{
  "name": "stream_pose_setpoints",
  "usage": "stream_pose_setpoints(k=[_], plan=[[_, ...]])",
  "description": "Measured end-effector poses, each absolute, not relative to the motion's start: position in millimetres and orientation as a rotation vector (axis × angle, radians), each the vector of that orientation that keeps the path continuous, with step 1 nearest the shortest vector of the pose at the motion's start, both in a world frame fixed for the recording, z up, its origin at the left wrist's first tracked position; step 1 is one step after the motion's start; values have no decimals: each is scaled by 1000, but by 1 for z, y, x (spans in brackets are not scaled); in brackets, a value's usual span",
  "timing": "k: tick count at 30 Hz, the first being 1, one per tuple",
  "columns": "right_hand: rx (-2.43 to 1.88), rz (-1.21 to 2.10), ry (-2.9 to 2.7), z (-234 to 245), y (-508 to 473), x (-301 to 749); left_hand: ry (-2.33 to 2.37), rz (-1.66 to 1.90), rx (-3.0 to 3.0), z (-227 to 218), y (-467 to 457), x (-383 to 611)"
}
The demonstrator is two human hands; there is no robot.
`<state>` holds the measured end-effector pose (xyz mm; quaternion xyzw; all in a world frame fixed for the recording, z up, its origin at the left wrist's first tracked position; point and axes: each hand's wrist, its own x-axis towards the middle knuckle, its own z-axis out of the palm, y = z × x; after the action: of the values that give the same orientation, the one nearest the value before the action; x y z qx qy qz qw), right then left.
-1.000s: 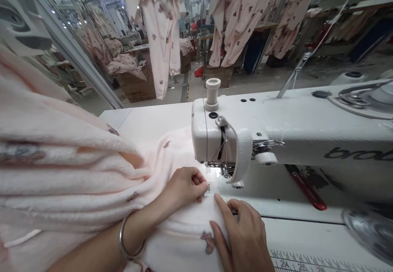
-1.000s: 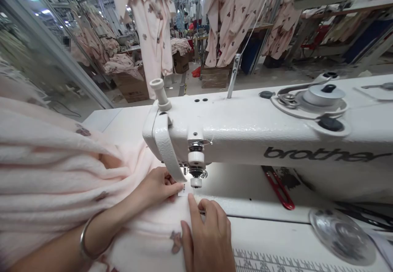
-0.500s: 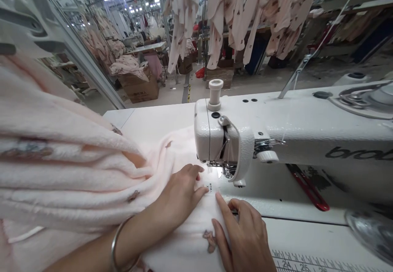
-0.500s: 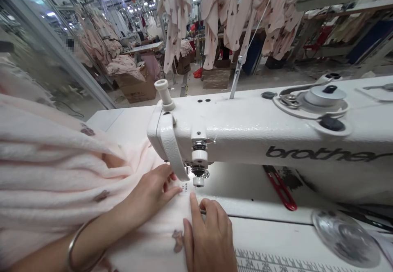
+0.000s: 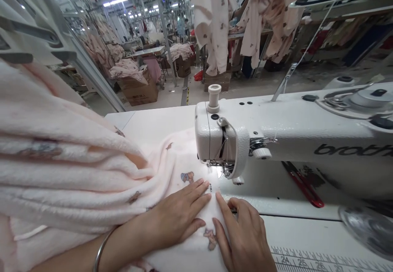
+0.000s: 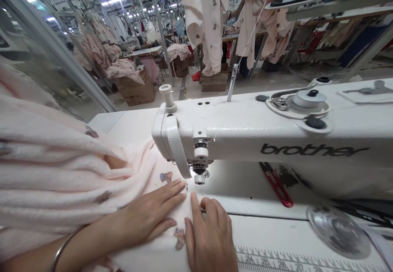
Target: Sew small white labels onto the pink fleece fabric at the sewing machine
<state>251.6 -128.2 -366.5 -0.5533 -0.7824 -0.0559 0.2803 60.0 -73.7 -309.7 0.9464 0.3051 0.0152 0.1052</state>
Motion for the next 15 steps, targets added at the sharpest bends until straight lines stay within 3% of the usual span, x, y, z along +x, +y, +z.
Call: stream_pose_setpoints(k=[15], plan=[[-1494,-151,-2077,-366,-132,250,926,50,2867,-317,-76,62]])
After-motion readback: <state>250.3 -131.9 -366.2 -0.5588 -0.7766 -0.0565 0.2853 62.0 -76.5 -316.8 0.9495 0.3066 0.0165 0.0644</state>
